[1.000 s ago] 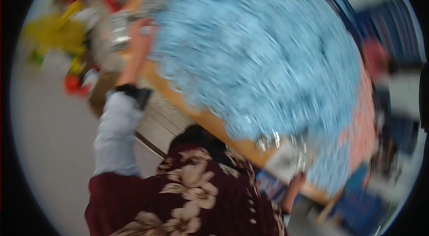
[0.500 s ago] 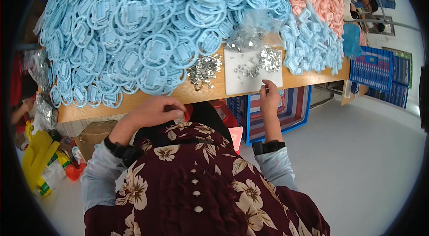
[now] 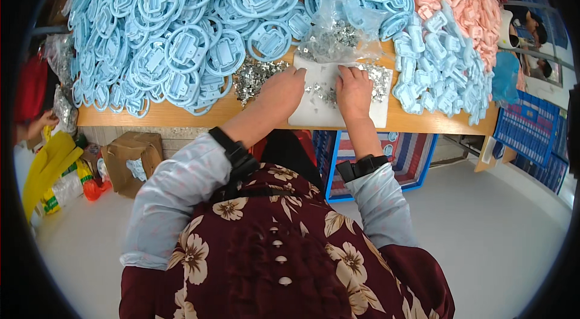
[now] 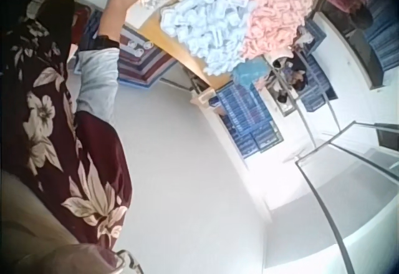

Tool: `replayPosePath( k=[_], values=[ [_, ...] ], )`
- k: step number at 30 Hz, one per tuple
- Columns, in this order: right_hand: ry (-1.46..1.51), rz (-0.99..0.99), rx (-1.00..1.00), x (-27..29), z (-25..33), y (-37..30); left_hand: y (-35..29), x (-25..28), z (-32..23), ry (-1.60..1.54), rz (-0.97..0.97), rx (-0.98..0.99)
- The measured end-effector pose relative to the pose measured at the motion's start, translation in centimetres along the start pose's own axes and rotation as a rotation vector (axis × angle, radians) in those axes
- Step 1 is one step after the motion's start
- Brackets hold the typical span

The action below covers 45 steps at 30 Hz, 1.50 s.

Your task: The recorder is assembling small plastic components, specifically sorting and placing small metal parts into plastic housings.

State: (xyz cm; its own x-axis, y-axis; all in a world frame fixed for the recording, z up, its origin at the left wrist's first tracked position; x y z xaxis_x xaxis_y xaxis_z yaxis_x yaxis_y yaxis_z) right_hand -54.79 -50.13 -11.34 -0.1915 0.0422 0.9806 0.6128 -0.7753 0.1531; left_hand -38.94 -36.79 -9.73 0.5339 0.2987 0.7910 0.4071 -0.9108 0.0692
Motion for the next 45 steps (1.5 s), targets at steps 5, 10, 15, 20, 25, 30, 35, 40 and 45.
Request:
replayPosePath(
  k=[5,10,15,20,25,30,35,40,45],
  values=[
    [0.022,-0.006,0.135,-2.1,-1.0,-0.3,1.9,-3.2,0.7,0.094,-0.03,0.081],
    [0.317,-0.039,0.155,0.6,-0.4,-1.6,2.0,-3.6,0.4,0.052,0.017,0.01],
    [0.234,-0.05,0.279,0.4,0.4,-0.1,0.5,-3.9,-0.9,0.031,-0.137,0.014],
    [0.337,-0.032,0.158,3.9,-1.3,-1.7,-0.5,-1.6,-1.2,-0.139,0.055,0.008],
    [0.507,0.079,-0.264,3.8,-5.2,-5.3,0.1,-1.5,-2.2,-0.113,0.017,-0.011],
    [0.548,0.101,-0.302,2.0,-5.0,-6.7,0.2,-3.4,-2.5,-0.055,0.145,-0.048],
    [0.634,0.095,-0.292,2.0,-3.5,-5.5,0.0,-3.4,-2.5,-0.159,0.113,-0.055],
    [0.207,-0.262,-0.034,0.9,-4.7,-2.1,0.0,-3.8,-2.4,-0.147,0.014,0.075],
    [0.316,-0.143,0.016,0.5,-4.2,-1.5,0.0,-4.0,-2.0,-0.2,0.005,0.092]
  ],
)
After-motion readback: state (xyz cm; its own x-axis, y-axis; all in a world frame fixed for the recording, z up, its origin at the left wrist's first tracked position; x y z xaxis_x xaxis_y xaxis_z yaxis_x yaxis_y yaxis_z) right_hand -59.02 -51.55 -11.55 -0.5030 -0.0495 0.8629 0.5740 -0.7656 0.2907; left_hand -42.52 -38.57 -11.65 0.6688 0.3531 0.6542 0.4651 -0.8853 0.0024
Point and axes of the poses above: each hand's wrist, its own y-axis towards the middle knuckle, its own x-axis out of the back of the hand, z = x × y, the point moved 1 cm from there along y, towards the middle knuckle, and after that the axes turned 15 degrees about -z, right-handed, at the moved point
